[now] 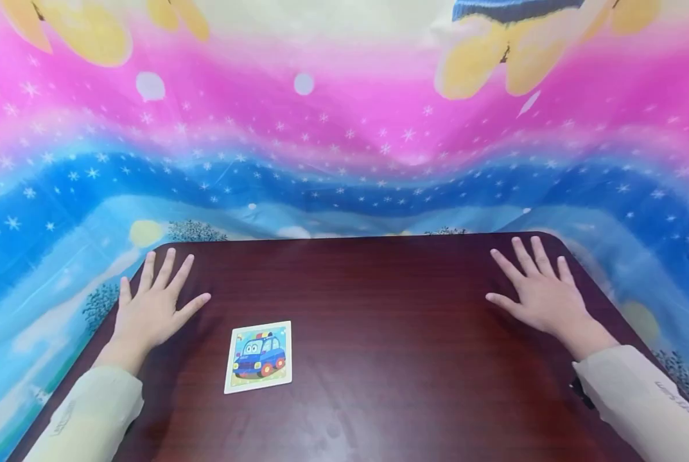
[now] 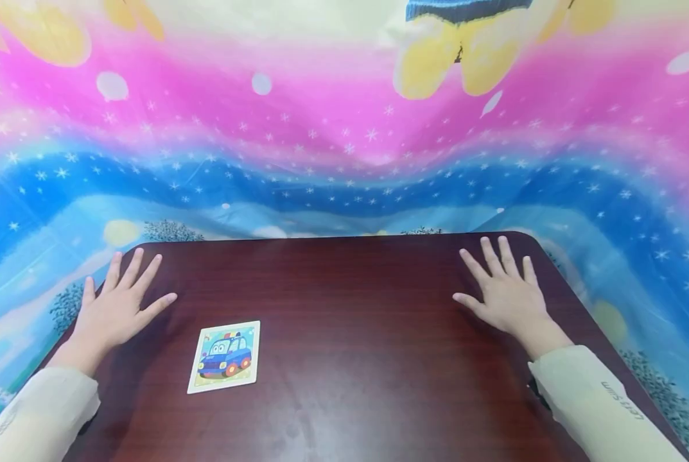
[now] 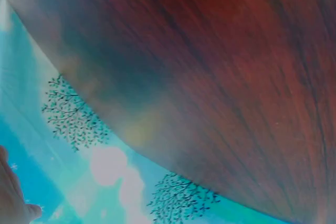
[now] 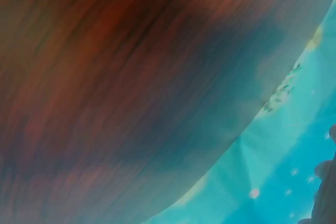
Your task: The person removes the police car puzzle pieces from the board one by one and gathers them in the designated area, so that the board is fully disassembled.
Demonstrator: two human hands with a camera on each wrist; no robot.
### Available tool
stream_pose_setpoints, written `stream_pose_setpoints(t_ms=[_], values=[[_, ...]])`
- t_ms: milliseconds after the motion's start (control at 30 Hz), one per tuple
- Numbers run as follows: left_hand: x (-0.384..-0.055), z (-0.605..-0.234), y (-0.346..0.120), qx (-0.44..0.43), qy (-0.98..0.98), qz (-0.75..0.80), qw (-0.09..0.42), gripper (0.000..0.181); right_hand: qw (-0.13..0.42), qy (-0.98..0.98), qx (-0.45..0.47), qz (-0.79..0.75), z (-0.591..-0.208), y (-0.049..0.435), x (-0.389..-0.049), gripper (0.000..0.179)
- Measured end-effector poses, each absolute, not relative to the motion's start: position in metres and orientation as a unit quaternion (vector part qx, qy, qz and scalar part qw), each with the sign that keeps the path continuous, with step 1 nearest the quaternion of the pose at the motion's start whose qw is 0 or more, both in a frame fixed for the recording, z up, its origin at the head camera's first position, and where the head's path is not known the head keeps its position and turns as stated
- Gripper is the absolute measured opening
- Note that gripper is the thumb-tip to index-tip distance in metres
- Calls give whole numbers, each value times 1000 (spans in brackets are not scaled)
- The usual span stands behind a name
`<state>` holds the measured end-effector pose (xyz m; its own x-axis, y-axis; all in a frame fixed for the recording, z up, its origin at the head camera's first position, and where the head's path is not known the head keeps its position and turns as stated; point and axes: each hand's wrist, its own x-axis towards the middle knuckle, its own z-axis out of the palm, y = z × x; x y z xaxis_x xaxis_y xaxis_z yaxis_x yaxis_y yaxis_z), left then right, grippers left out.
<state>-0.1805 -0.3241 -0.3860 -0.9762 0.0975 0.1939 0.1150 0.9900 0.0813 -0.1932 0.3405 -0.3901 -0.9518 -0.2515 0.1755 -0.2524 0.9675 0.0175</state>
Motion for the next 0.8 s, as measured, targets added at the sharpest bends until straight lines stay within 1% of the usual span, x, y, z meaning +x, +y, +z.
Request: stream_pose_setpoints(t_ms=[267,567,700,800], values=[[-167,-378,-321,-76,-990,-63,104,88,99,-982,159,9,-392,300,-200,85],[-153,-367,-321,-144,-977,-105,119,91,104,-970,220,15,-397,236,-209,85],[-147,-366,-319,-164,-973,-117,111,89,105,-962,251,30,-401,202,-210,81],[-143,-367,-315,-181,-971,-122,101,88,95,-956,274,41,-403,178,-210,78]])
